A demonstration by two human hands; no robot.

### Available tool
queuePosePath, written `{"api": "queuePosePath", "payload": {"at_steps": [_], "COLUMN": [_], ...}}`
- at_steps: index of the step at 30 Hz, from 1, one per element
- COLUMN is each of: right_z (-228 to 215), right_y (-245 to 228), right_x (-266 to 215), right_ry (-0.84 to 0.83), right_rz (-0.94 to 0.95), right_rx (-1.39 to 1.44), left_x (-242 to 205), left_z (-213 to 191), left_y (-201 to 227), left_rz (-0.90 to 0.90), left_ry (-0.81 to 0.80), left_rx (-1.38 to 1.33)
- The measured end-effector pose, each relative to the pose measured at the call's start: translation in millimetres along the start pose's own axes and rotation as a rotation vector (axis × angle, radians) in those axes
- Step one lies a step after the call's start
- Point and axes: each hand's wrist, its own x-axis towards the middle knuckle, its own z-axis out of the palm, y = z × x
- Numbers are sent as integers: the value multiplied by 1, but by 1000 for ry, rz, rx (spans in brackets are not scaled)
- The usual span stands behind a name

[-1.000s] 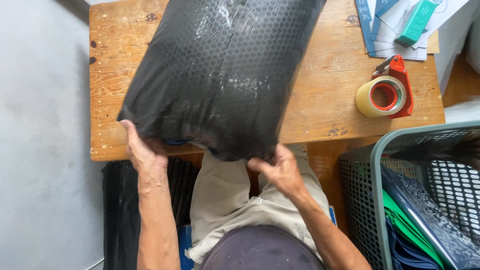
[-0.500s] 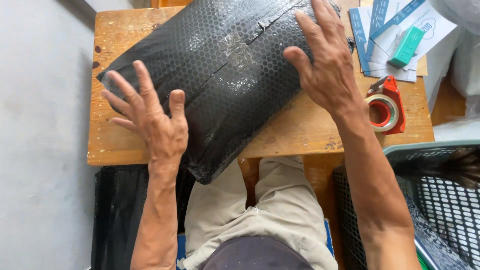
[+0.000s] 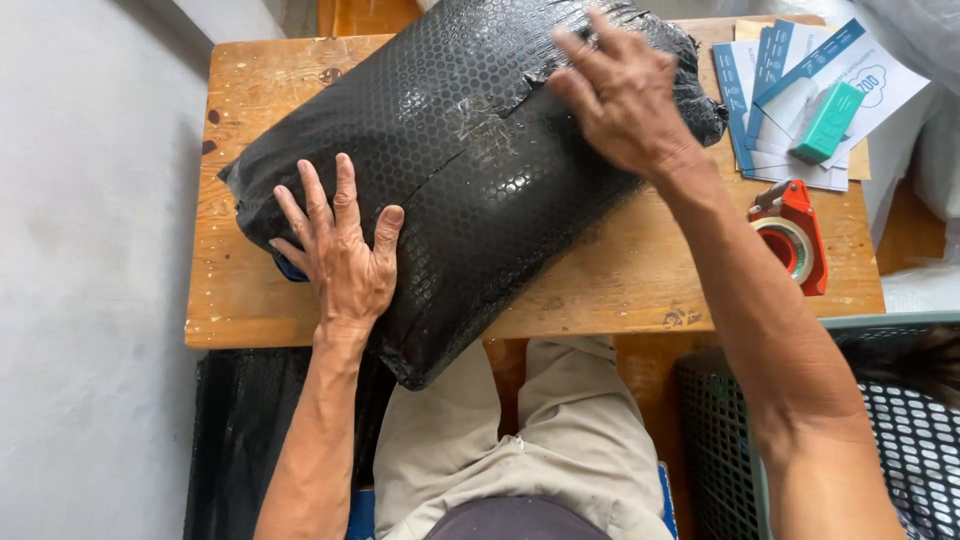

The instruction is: Wrapping an object in black bubble wrap and sealing it with clear tape using a manual tape dispenser.

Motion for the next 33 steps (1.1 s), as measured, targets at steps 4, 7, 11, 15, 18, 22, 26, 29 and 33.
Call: {"api": "queuePosePath", "payload": {"at_steps": [4, 7, 11, 15, 18, 22, 26, 29, 33], "right_z": [-26, -30, -69, -44, -50, -73, -88, -69, -33], "right_y": [36, 33, 6, 43, 24, -9, -13, -23, -21], "right_x": [-3, -22, -56, -67, -61, -77, -97, -124, -165], "right_ry": [334, 35, -345, -270, -178, 310, 498, 276, -58], "right_rz": [327, 677, 891, 1045, 859, 607, 326, 573, 854], "right_rx": [92, 554, 665, 1092, 1205, 1670, 1903, 1550, 973], "left_x": [14, 27, 46, 63, 70, 60, 48, 39, -19], "left_z": [-1, -3, -40, -57, -53, -74, -70, -55, -57], "left_y": [-23, -51, -60, -50, -58, -55, -127, -173, -158], "left_rz": [30, -139, -599, -751, -316, 26, 189, 830, 189], "left_ry": [24, 183, 67, -143, 95, 230, 113, -267, -335], "left_rx": [-154, -315, -654, -674, -1072, -1603, -1702, -1506, -1057]}}
